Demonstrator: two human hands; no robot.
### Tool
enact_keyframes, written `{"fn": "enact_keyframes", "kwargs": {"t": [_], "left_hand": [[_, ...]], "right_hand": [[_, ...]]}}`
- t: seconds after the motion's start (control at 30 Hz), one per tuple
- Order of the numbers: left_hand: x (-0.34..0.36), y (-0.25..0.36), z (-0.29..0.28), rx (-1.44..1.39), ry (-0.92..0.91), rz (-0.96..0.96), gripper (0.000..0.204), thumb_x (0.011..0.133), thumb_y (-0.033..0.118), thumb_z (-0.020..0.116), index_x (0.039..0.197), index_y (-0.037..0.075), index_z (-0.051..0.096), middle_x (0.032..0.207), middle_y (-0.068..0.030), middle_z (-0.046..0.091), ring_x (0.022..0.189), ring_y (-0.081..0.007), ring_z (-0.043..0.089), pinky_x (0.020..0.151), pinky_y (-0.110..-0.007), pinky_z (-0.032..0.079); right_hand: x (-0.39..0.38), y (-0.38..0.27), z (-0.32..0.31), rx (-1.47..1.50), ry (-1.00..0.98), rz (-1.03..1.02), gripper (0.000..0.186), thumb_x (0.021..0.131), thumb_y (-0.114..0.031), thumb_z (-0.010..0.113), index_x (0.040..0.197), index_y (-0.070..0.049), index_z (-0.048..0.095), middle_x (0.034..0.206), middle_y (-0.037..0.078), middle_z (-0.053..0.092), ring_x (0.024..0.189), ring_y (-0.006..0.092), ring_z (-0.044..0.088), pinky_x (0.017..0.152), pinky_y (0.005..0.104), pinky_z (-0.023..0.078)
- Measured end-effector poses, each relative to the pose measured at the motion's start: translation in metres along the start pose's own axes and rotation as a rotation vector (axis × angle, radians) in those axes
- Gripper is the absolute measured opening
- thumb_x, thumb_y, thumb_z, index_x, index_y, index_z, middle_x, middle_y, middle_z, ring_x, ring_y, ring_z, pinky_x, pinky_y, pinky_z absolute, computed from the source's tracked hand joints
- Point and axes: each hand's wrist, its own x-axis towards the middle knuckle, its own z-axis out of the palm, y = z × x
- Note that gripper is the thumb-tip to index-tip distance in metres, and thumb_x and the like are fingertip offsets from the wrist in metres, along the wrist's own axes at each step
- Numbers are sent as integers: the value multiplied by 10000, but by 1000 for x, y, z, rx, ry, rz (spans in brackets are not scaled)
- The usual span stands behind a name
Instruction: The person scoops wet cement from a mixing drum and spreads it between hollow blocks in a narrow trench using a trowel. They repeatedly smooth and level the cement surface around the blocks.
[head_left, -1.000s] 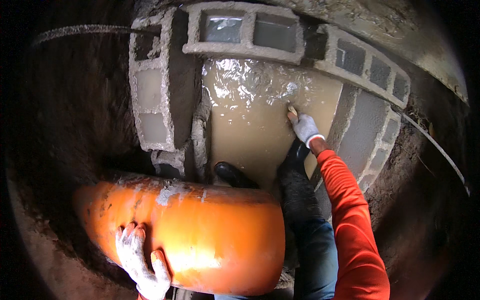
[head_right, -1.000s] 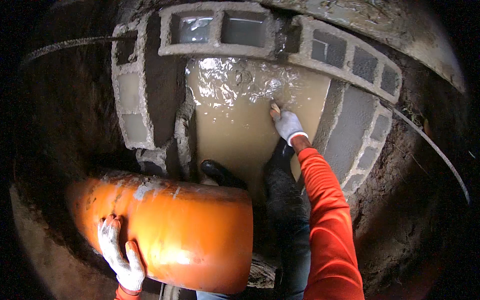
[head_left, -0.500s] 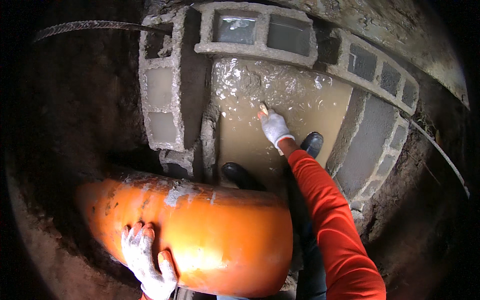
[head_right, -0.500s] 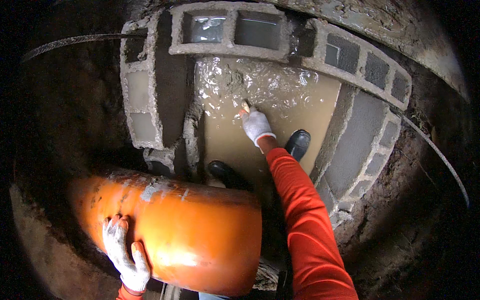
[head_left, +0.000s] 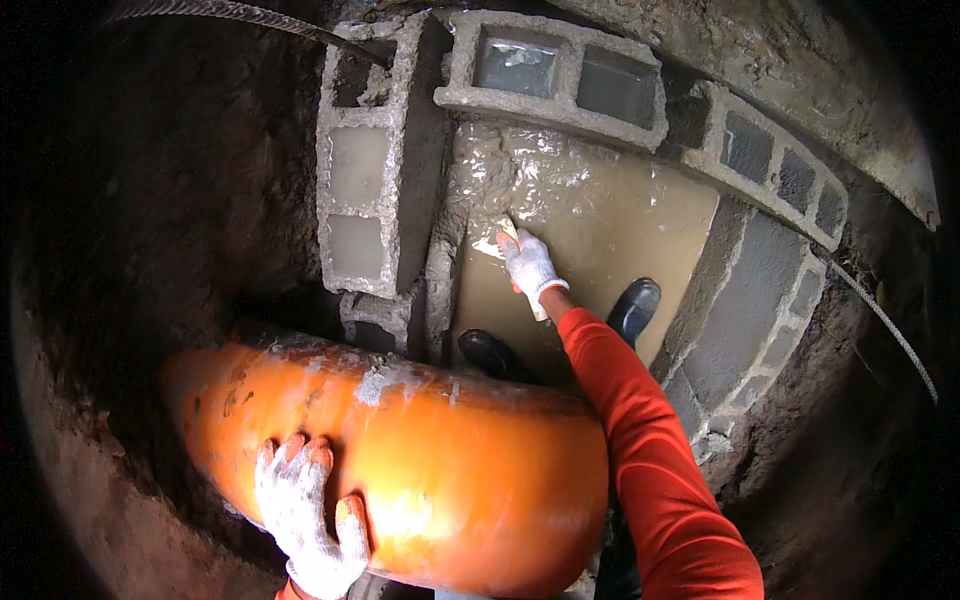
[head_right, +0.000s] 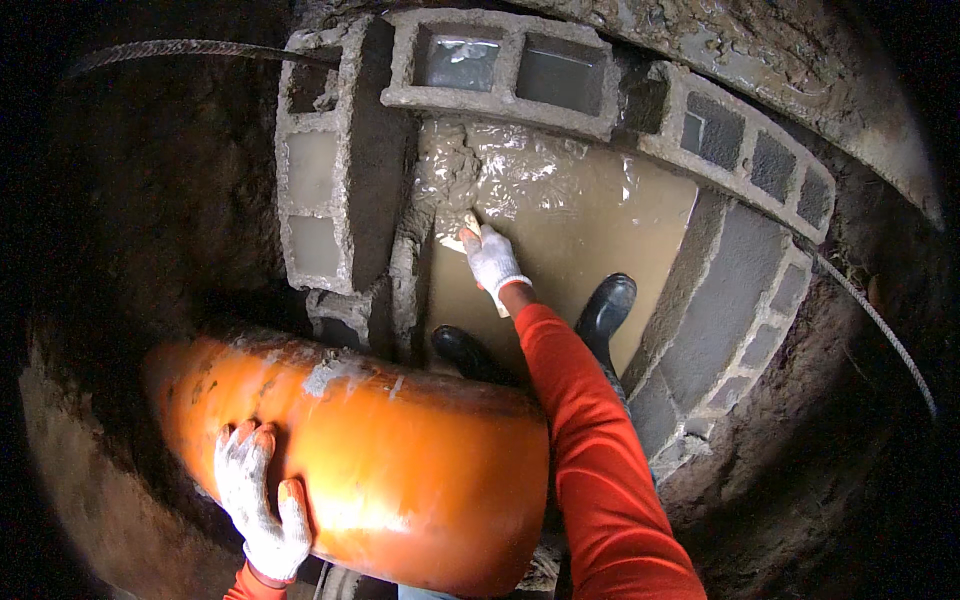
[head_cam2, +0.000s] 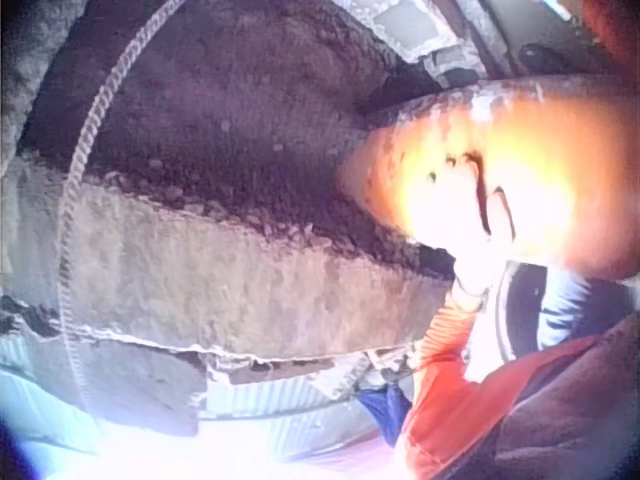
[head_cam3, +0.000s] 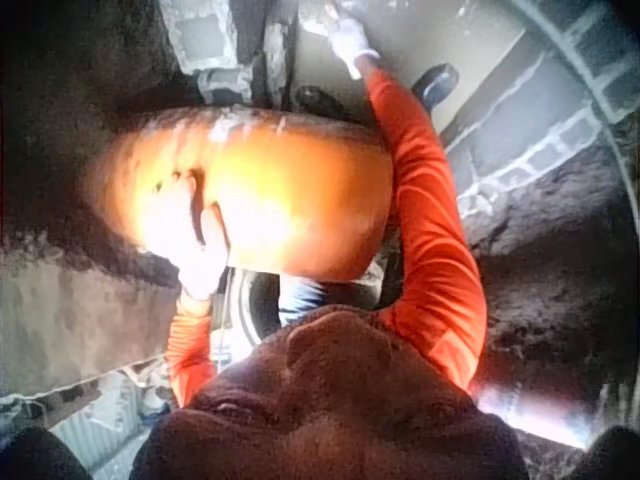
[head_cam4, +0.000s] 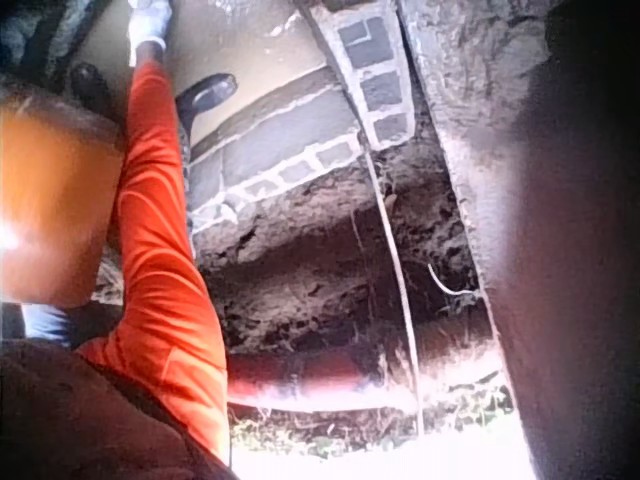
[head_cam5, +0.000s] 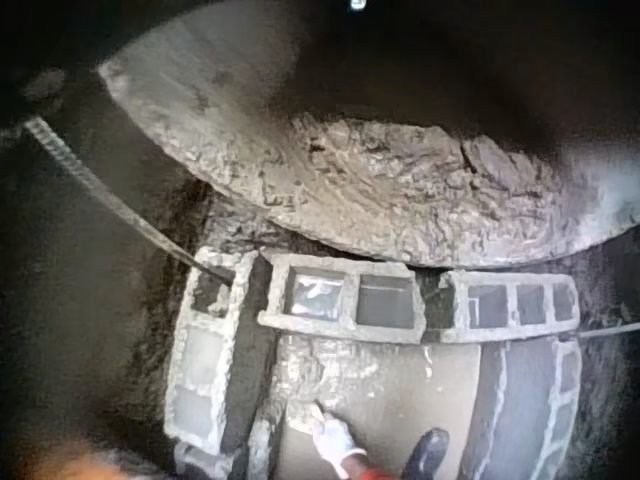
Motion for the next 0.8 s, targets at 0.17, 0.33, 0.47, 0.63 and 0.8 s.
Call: {"fn": "enact_keyframes", "kwargs": {"t": [0.17,0.33,0.47,0.63,0.8], "left_hand": [[3,0,-3,-30,100,57,552,898,119,695,1430,-8,621,1343,-204,706,1319,-437,625,1233,-668,375],[8,-2,3,-55,173,96,533,892,121,746,1404,13,648,1319,-177,712,1309,-420,636,1226,-632,409],[4,-1,-7,-44,234,65,421,920,175,732,1306,8,707,1238,-188,716,1247,-410,658,1207,-597,441],[-1,-6,-2,-92,337,71,414,931,203,735,1303,22,715,1217,-184,724,1228,-389,677,1203,-579,459],[-4,-9,6,-142,409,79,402,932,200,729,1292,22,715,1222,-194,737,1222,-399,682,1209,-571,448]], "right_hand": [[-36,-33,-26,-11,-137,-34,469,1101,-467,612,1118,1,631,703,123,616,483,220,596,449,419,478],[-95,-46,-71,-181,-113,-83,481,1108,-457,602,1101,23,627,661,136,607,458,235,596,458,431,481],[-163,-93,-113,-392,-131,-58,496,1108,-440,613,1055,53,617,638,144,598,464,237,607,463,431,484],[-245,-154,-170,-448,-157,76,490,1098,-430,649,995,48,611,660,111,601,471,202,597,451,406,476],[-296,-252,-197,-555,-188,87,478,1099,-422,658,947,28,605,680,66,599,484,157,591,430,347,487]]}}
